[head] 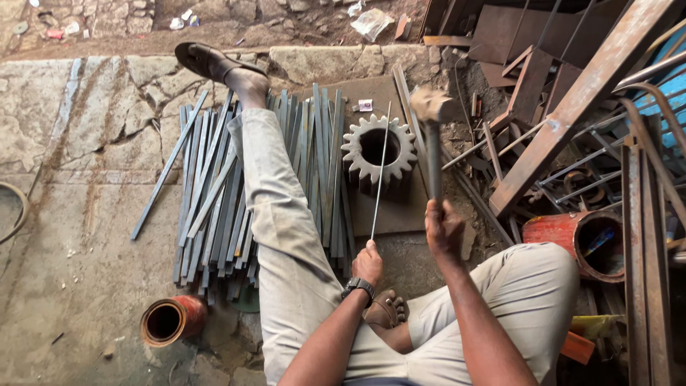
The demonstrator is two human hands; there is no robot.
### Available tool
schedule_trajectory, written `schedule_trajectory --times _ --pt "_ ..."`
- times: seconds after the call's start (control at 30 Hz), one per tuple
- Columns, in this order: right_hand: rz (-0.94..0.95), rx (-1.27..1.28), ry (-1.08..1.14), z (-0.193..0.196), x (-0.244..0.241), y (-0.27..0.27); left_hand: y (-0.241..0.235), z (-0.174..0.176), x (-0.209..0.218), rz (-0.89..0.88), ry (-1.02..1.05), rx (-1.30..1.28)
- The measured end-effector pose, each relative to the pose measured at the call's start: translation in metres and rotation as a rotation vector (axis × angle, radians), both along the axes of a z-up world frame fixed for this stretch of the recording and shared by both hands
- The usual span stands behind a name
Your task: The person holds a metal bar against the teeth of a large metal gear while using a hammer to strike it repeatedly, working around the circumference of the gear.
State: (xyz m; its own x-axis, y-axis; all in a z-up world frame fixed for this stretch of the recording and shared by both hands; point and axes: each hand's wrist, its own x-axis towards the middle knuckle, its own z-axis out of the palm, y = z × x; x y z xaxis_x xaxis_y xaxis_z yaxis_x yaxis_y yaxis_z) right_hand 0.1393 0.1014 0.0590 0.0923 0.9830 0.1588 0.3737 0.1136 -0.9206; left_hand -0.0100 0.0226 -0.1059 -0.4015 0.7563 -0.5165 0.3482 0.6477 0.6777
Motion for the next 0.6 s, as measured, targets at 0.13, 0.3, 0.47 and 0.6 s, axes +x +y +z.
schedule_trajectory --times 0.13,0.3,0.47,0.6 --pt "0.014 0.305 -0.115 -0.016 0.001 0.012 -0.003 0.015 0.002 0.017 0.021 -0.048" --pt "-0.003 -0.108 -0.576 -0.076 -0.005 0.041 -0.003 0.030 0.003 0.033 0.035 -0.076" --pt "-0.091 -0.482 -0.112 -0.049 -0.005 0.039 0.007 -0.006 0.010 -0.003 0.062 0.009" --pt "-0.135 -0.589 -0.146 -0.043 0.003 0.003 0.037 -0.016 0.004 0.135 -0.693 0.042"
